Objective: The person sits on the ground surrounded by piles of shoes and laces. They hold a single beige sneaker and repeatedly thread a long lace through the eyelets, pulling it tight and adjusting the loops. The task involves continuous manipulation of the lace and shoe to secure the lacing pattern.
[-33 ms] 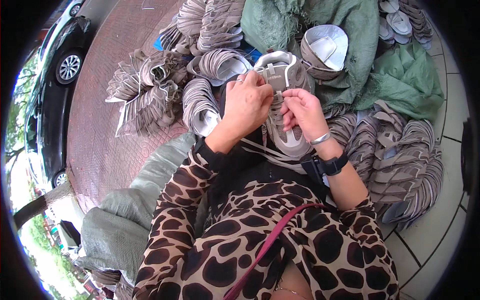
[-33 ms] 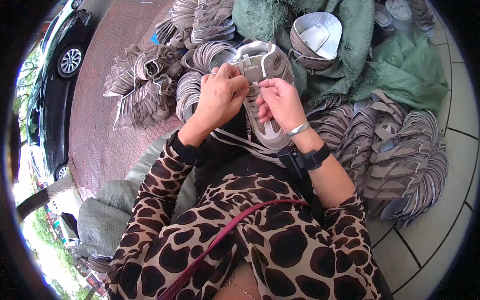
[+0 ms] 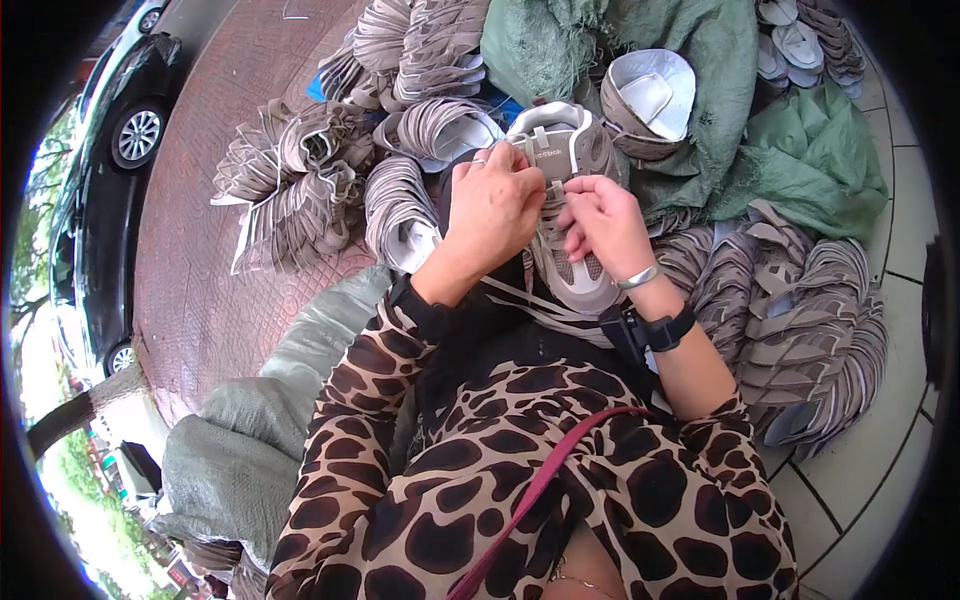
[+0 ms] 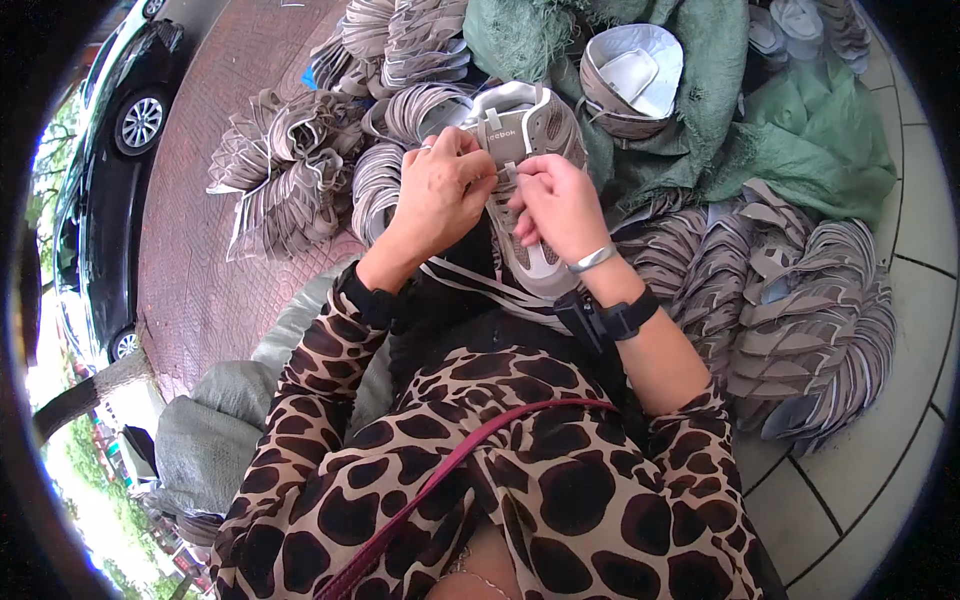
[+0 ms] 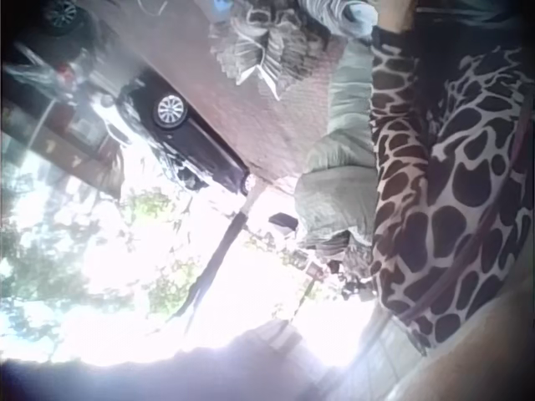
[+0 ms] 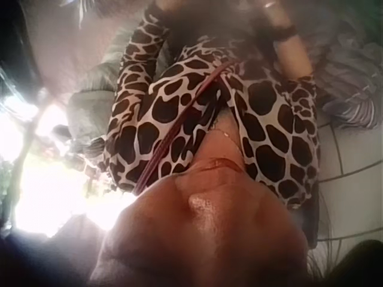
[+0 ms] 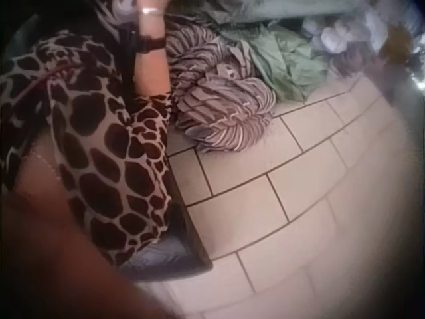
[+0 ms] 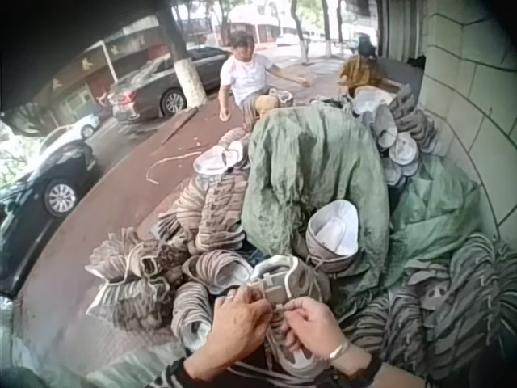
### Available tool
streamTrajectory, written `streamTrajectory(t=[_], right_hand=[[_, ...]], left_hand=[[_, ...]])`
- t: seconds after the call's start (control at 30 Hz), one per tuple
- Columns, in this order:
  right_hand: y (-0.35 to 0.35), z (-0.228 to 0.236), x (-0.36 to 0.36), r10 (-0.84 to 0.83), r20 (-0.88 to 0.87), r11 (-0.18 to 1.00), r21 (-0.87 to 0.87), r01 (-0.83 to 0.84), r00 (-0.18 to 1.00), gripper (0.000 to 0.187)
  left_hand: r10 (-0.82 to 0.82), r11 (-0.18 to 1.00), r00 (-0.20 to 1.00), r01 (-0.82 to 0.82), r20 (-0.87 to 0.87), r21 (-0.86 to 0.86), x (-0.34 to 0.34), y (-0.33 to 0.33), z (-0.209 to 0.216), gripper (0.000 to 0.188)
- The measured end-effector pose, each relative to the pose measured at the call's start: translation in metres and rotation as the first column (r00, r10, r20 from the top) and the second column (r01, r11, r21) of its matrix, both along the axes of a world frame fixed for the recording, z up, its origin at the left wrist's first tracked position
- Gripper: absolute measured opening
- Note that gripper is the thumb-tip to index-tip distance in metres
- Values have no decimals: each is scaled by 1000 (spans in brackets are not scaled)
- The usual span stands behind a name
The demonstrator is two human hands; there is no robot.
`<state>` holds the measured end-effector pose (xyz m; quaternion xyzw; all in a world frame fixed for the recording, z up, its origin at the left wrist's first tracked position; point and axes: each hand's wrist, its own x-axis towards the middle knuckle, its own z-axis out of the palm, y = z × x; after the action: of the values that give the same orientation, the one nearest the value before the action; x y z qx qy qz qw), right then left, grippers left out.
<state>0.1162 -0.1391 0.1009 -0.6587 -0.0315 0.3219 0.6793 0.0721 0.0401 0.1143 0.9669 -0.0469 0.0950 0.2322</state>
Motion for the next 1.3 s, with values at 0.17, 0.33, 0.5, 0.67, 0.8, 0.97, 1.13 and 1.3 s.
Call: streamTrajectory(t=[0.17, 0.33, 0.5, 0.67, 0.8, 0.97, 1.13, 1.3], right_hand=[[12, 4, 0, 39, 139, 971, -238, -5, 990, 22], [12, -5, 11, -59, -91, 998, -7, 59, 994, 17], [4, -13, 14, -68, -240, 983, 147, 106, 968, 14], [4, -11, 13, -74, -153, 990, 106, 91, 985, 13], [7, -9, 10, -53, 54, 997, -55, 56, 997, 10], [4, -9, 7, 104, 517, 924, -367, 110, 850, 8], [-6, -5, 12, 263, 836, 865, -426, 266, 482, 16], [-6, 5, 15, 532, 714, 681, -680, 272, 455, 18]], left_hand=[[13, 1000, 1000, -13, 2, -9, 2, -3, -3, 8], [12, 1000, 1000, -11, -26, 15, 1, 2, -1, 8], [21, 999, 1000, -21, -14, 45, 4, 0, 0, 5], [-72, 997, 995, 68, 69, 47, 10, -7, 0, 2], [-71, 997, 997, 70, 18, 39, 16, -4, -3, 1], [-143, 990, 989, 143, 40, 3, 24, -1, -11, 4], [-129, 987, 992, 129, -11, 98, 38, -7, -16, 10], [-53, 993, 998, 56, -26, 100, 42, -6, -14, 14]])
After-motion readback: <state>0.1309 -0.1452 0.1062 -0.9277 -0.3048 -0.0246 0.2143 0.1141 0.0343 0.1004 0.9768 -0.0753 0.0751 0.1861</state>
